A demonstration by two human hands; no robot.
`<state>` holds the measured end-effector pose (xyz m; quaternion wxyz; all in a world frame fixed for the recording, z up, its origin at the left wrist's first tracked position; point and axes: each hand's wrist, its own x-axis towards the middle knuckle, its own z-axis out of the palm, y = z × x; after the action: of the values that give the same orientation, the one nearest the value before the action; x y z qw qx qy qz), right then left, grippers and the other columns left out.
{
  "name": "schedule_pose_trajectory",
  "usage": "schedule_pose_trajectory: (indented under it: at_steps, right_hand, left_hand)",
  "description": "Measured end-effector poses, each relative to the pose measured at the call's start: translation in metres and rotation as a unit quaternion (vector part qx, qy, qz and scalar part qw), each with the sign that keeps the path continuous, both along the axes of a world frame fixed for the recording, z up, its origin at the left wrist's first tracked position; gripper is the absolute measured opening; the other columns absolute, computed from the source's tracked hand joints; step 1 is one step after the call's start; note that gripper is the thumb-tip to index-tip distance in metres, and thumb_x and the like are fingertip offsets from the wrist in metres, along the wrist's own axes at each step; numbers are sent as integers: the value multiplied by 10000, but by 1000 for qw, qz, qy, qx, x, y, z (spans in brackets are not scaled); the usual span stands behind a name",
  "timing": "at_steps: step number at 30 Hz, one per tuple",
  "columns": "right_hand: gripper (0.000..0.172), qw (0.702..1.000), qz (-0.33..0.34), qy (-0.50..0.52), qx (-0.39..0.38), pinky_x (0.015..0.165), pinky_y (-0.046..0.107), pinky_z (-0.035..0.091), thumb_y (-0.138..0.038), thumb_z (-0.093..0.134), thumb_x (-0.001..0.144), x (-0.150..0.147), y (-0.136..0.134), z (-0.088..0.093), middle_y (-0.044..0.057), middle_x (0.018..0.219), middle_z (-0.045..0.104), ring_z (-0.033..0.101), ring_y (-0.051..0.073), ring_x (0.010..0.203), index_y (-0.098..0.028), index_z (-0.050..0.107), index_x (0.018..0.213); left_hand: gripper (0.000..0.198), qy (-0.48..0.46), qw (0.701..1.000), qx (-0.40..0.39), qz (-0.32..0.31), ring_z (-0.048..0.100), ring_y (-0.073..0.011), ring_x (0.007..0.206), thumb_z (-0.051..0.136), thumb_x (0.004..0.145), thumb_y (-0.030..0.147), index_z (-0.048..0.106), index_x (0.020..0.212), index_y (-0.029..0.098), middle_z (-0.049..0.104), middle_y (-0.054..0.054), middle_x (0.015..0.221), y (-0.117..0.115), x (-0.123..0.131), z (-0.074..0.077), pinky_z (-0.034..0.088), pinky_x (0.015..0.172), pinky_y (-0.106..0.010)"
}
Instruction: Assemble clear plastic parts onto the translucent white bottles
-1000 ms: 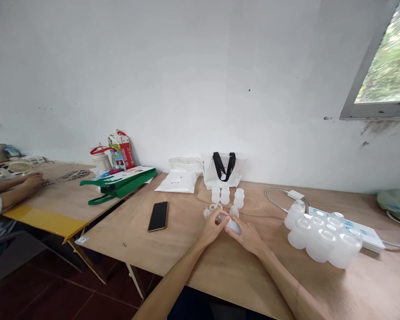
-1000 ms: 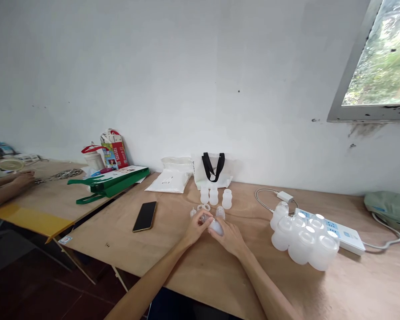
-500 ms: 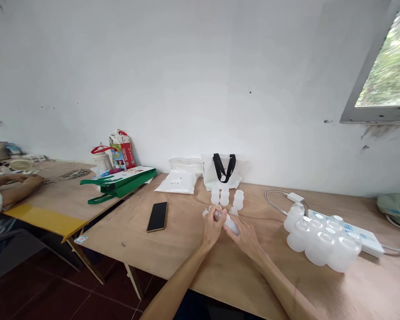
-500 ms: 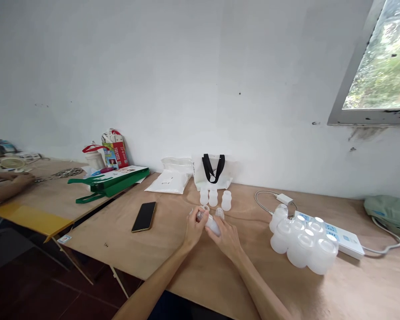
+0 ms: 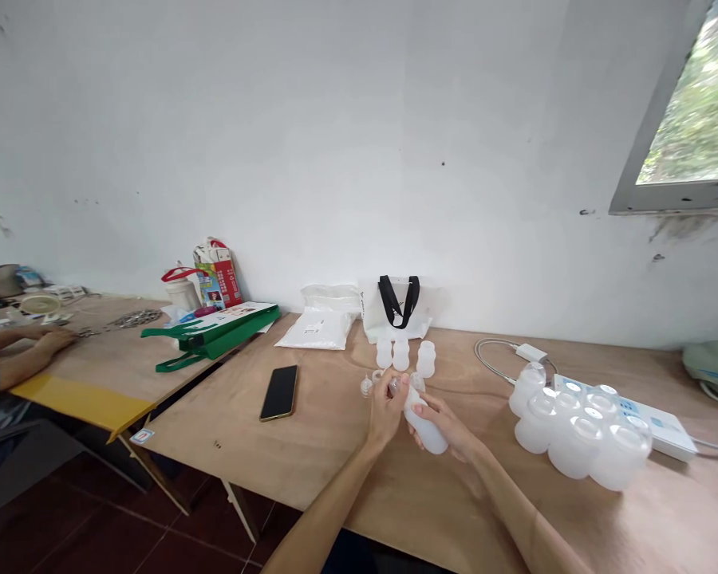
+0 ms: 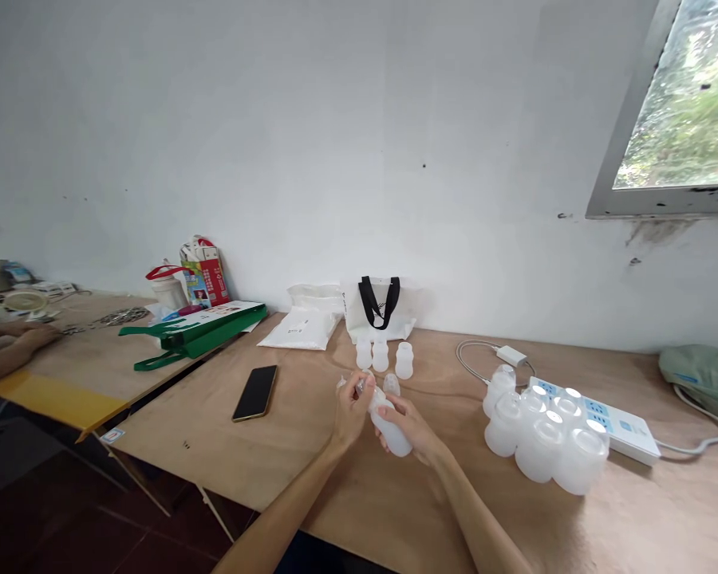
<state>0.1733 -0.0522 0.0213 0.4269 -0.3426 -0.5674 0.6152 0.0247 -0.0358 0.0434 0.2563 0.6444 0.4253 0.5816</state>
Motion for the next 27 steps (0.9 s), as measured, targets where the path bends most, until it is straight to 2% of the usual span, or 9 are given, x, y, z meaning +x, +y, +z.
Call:
schedule_pose_trajectory:
  at_steps: [3, 7, 11, 13, 16, 18, 20, 22, 27]
  right_hand:
    - [489, 1000, -21, -13, 17, 444, 256, 459, -670, 708, 821, 1, -1, 7, -11, 677, 682, 609, 154, 478, -234, 643, 1033]
    - [435, 982, -108, -100, 119, 494, 298, 496, -668, 654, 842, 0, 2, 16, 7, 716, 691, 627, 183, 530, -242, 659, 933]
    - [416, 921, -231, -188, 251, 749, 361, 573, -583, 622, 871, -1, 5, 15, 64, 967, 777, 721, 261, 829, -229, 711, 1070]
    - [413, 883, -282, -241, 289, 781, 360, 563, -533, 606, 886, 2, 6, 8, 72, 1041, 789, 733, 279, 900, -242, 709, 1160]
    - [428, 820, -341, -336, 315, 717, 356, 536, -513, 611, 879, 11, 10, -7, 97, 1019, 798, 747, 299, 849, -243, 701, 1197]
    - [456, 799, -376, -354, 308, 707, 366, 520, -554, 595, 879, 19, 14, -14, 124, 1001, 794, 746, 318, 843, -217, 693, 1169]
    - [502, 802, -425, -315, 277, 740, 379, 518, -612, 564, 888, 27, 20, -18, 138, 1048, 779, 736, 329, 913, -205, 655, 1169]
    - [547, 808, -479, -254, 231, 781, 388, 515, -659, 537, 898, 31, 24, -20, 135, 1123, 755, 715, 327, 984, -210, 601, 1204]
    - [600, 830, -495, -194, 164, 826, 405, 492, -683, 535, 885, 35, 30, -24, 131, 1180, 723, 692, 330, 1003, -213, 548, 1257]
  left_hand:
    - [399, 3, 999, -31, 20, 469, -147, 582, 505, 965, 541, 566, 723, 230, 531, 29, 600, 2, 0, 7, 388, 592, -269]
    - [392, -7, 997, -53, 48, 453, -143, 595, 532, 959, 522, 530, 707, 222, 502, 33, 612, 3, 7, 18, 374, 598, -270]
    - [410, -16, 996, -58, 62, 423, -137, 599, 538, 962, 496, 468, 663, 223, 448, 40, 612, 6, 18, 27, 349, 589, -270]
    - [417, -26, 995, -57, 74, 413, -133, 594, 547, 959, 493, 437, 655, 229, 424, 47, 612, 12, 17, 34, 346, 588, -265]
    - [384, -85, 981, -33, 171, 438, -132, 602, 519, 984, 468, 431, 691, 237, 442, 50, 631, 28, 1, 55, 374, 614, -258]
    - [362, -91, 964, 22, 250, 459, -137, 639, 544, 987, 468, 471, 722, 233, 487, 45, 662, 40, -17, 74, 387, 651, -255]
    - [318, -52, 966, 70, 242, 497, -140, 665, 553, 989, 469, 546, 779, 231, 547, 38, 709, 51, -32, 90, 410, 681, -252]
    - [262, -8, 980, 78, 184, 571, -147, 711, 558, 991, 483, 614, 921, 238, 625, 26, 791, 60, -44, 97, 447, 705, -252]
    - [281, 1, 994, 7, 111, 692, -186, 823, 626, 961, 482, 569, 1091, 239, 724, -22, 931, 72, -58, 77, 530, 719, -282]
